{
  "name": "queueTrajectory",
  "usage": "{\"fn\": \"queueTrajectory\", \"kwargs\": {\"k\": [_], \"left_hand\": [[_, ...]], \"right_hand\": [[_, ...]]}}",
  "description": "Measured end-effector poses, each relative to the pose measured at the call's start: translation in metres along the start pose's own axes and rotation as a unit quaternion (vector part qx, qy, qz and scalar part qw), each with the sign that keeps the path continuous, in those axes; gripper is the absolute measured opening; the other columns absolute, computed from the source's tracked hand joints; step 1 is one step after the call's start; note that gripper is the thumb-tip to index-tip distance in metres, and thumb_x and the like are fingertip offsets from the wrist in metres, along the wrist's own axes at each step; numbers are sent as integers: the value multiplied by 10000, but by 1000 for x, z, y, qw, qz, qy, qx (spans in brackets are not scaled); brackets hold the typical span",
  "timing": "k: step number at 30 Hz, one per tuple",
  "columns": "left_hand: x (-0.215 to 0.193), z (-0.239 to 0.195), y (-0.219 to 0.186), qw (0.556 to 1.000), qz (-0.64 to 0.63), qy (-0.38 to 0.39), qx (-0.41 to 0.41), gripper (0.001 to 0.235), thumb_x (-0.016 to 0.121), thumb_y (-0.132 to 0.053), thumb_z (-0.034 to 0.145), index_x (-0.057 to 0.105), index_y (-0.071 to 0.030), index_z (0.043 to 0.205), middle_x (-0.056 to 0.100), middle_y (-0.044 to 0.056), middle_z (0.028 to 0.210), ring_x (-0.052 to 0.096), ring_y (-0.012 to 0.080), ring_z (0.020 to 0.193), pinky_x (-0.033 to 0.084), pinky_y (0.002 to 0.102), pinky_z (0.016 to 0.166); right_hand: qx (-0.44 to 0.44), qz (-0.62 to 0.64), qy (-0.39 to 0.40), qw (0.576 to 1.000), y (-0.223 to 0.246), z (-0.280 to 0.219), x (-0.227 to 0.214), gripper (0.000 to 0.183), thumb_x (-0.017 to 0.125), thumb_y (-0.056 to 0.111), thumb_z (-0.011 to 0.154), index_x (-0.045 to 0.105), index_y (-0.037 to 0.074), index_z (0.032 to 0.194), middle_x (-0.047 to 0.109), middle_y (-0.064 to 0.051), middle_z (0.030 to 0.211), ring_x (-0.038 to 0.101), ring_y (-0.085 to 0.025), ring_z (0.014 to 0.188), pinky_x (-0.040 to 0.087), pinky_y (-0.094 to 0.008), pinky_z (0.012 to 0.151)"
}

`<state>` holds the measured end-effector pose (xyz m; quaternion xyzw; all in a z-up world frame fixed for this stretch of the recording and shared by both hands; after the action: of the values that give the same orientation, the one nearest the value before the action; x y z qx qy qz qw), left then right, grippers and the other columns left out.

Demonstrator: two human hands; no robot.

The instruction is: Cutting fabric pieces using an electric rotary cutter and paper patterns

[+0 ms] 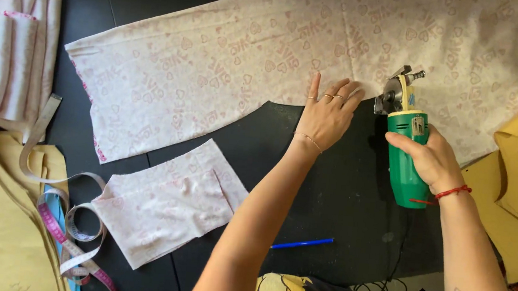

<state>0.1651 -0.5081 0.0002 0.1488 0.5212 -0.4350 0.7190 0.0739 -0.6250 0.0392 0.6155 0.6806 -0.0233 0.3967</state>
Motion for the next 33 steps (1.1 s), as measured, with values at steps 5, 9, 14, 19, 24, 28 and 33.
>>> {"fn": "queueTrajectory", "kwargs": {"k": [5,9,14,19,24,28,33], "left_hand": [[-14,15,5,995,-23,-92,10,107,570,-135,792,549,-197,877,531,-19,1064,531,140,1001,257,460,1008],[-11,14,4,996,-29,-82,23,72,580,-117,827,539,-171,847,480,8,1214,464,160,1142,243,490,1023],[-1,11,4,998,-26,-45,17,65,568,-137,838,523,-157,880,440,4,1264,392,168,1209,223,484,1032],[-6,12,4,998,-20,-56,19,74,565,-124,827,512,-149,872,464,15,1244,402,162,1198,249,457,1017],[-9,15,5,998,-33,-55,7,75,553,-98,816,502,-141,852,479,16,1230,428,165,1182,262,448,1016],[-14,16,6,998,-27,-61,3,86,549,-89,799,495,-145,835,499,12,1210,448,157,1164,293,438,991],[-13,17,7,998,-31,-53,2,82,550,-117,789,511,-146,856,494,12,1215,451,162,1164,300,445,990]], "right_hand": [[6,-16,-8,1000,12,12,-5,343,573,371,692,557,112,916,577,-88,798,536,-231,704,397,-335,625],[-1,15,-3,1000,20,27,-7,291,600,325,722,544,101,899,566,-84,757,550,-223,635,426,-331,574],[-20,-3,12,1000,25,52,-14,278,606,312,712,542,103,884,554,-77,754,523,-227,633,404,-331,574],[-30,-73,21,997,43,64,-22,271,602,332,729,548,102,861,525,-71,730,471,-218,655,357,-338,600],[-49,-116,32,992,60,81,-25,305,593,361,740,545,77,840,544,-90,751,490,-237,665,356,-346,621],[-67,-131,32,989,64,100,-25,300,597,388,742,519,99,752,529,-71,708,473,-226,637,333,-343,606],[-88,-120,33,988,89,111,-23,306,588,375,763,570,81,847,561,-93,764,504,-245,664,362,-346,608]]}}
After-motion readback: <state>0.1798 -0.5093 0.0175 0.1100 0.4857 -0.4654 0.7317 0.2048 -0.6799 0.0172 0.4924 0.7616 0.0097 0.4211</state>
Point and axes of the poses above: each hand's wrist, its own z-axis towards the middle knuckle, its own x-axis out of the palm, y = z × x, the point moved 8 cm from there along z, towards the middle knuckle
